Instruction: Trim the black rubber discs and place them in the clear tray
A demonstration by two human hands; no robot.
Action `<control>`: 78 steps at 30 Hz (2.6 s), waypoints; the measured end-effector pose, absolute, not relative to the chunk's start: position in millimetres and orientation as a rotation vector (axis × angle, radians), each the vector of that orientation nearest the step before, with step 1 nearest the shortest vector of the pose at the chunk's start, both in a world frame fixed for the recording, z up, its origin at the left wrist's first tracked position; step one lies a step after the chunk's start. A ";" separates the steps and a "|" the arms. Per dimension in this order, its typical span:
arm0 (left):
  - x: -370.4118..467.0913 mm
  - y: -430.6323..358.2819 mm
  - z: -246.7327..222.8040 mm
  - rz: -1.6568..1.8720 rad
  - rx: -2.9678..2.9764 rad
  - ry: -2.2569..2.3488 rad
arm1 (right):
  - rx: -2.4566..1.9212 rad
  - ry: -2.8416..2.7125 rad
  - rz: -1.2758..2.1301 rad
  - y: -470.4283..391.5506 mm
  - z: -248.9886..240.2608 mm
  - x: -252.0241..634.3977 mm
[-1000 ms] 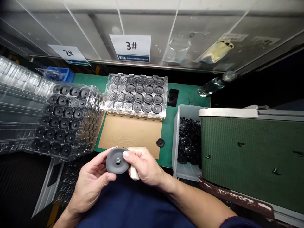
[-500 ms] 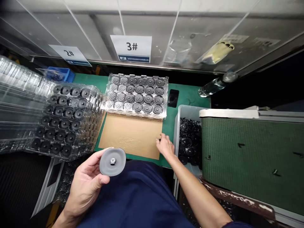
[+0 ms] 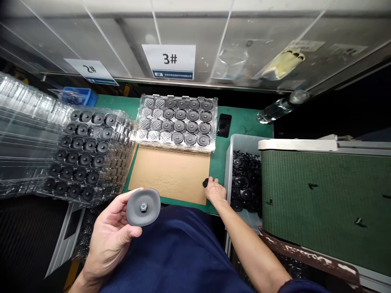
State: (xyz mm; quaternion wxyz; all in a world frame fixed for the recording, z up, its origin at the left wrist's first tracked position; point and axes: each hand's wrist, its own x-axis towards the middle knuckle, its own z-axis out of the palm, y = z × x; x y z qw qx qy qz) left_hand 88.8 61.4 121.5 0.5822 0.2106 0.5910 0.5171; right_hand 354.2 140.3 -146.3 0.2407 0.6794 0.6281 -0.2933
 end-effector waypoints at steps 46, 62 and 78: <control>91.4 76.0 128.1 0.885 0.563 1.511 | 1.209 1.491 -3.024 140.1 86.9 275.6; 85.2 73.6 103.7 0.930 0.563 1.569 | 1.376 1.656 -2.966 140.1 83.4 271.7; 105.7 73.7 0.2 0.908 0.225 1.588 | 2.233 1.275 -2.584 115.9 -76.2 277.3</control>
